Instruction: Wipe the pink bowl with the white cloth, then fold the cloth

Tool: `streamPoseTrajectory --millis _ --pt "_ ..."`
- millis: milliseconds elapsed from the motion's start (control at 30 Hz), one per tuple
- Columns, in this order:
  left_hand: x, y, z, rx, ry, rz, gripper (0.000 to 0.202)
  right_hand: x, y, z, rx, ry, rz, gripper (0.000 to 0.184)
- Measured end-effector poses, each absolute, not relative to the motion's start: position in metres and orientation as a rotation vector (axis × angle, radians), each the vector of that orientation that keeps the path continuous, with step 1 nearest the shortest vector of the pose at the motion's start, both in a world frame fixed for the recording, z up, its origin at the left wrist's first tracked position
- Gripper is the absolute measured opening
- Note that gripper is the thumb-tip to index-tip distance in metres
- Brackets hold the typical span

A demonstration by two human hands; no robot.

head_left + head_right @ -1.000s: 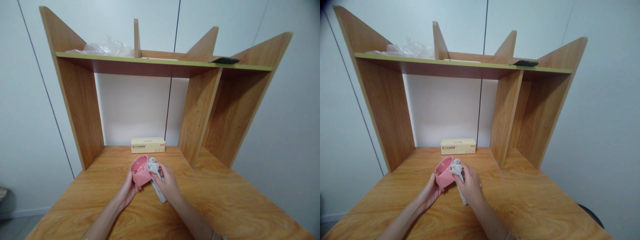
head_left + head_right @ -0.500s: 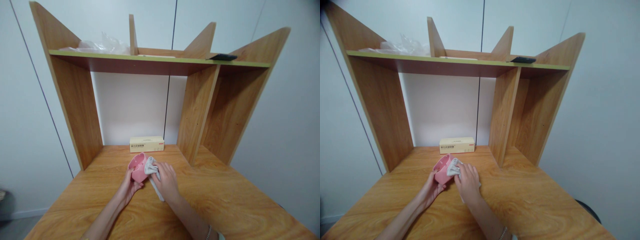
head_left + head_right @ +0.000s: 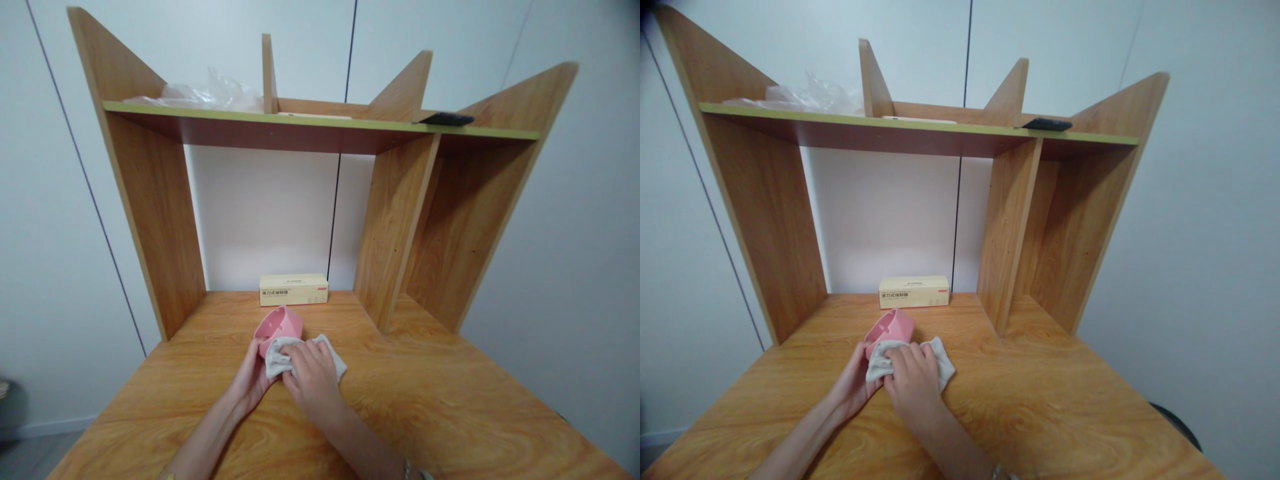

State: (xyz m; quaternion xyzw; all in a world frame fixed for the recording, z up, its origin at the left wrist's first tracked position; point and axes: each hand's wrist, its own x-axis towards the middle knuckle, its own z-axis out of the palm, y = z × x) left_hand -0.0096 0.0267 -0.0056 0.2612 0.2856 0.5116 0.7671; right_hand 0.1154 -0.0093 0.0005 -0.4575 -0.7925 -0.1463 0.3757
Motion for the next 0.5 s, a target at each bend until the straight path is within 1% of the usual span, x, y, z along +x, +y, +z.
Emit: streamPoseTrajectory --millis 133,300,500 --pt "-0.013 0.034 -0.015 0.590 0.599 1.049 0.018 0.123 -0.008 0.004 -1.236 -1.832 -0.302 0.020" --pt "-0.018 0.036 -0.016 0.624 0.594 1.015 0.016 0.125 -0.007 0.005 -1.268 -1.696 -0.198 0.014" --pt "-0.024 0.035 -0.014 0.634 0.565 0.997 0.011 0.142 0.002 0.006 -1.305 -1.580 -0.130 0.016"
